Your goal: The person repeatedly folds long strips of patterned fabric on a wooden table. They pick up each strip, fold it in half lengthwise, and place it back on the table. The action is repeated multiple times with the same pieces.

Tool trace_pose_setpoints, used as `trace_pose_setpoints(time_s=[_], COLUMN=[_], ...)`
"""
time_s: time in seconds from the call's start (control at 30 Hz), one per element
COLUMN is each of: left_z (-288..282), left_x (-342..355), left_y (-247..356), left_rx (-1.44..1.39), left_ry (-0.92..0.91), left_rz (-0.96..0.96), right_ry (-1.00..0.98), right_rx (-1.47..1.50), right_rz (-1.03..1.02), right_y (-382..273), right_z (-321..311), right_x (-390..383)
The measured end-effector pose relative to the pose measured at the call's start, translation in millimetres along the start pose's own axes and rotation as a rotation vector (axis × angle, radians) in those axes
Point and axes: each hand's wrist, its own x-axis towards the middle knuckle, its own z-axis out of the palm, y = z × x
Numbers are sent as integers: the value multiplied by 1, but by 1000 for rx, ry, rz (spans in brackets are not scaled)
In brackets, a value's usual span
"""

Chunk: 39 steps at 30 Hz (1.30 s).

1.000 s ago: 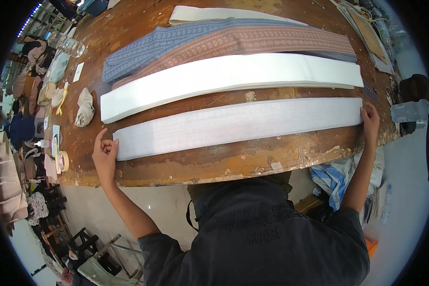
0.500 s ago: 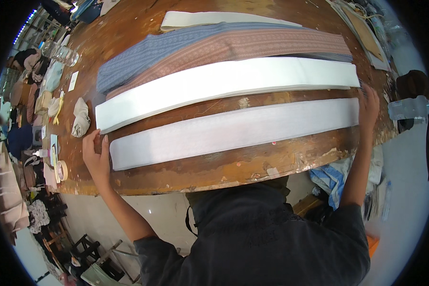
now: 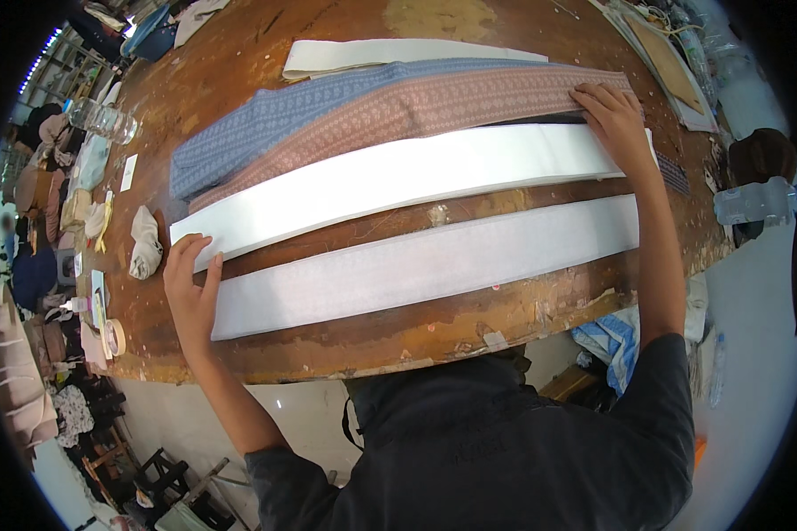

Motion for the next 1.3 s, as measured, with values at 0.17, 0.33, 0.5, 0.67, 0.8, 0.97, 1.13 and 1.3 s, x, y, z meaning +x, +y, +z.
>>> trace_pose_setpoints(time_s=[0.17, 0.33, 0.5, 0.67, 0.8, 0.97, 1.13, 1.3], left_z=[1, 15, 35, 61, 85, 95, 101, 102], left_x=[3, 12, 26, 36, 45, 74, 78, 77], left_y=[11, 44, 90, 153, 202, 199, 178, 191], left_rx=[-33, -108, -170, -365, -504, -433, -338, -277], left_ry=[24, 18, -34, -10, 118, 263, 307, 468], left_rz=[33, 104, 242, 337, 395, 270, 259, 300], right_ry=[31, 98, 264, 375, 404, 428, 455, 478], right_rx=[34, 101, 263, 621, 683, 595, 614, 602], right_rz=[4, 37, 108, 124, -102, -124, -81, -73], right_y=[1, -1, -27, -105, -174, -184, -183, -191], right_z=[2, -7, -38, -92, -124, -157, -157, -153], right_x=[2, 5, 18, 27, 37, 39, 41, 47])
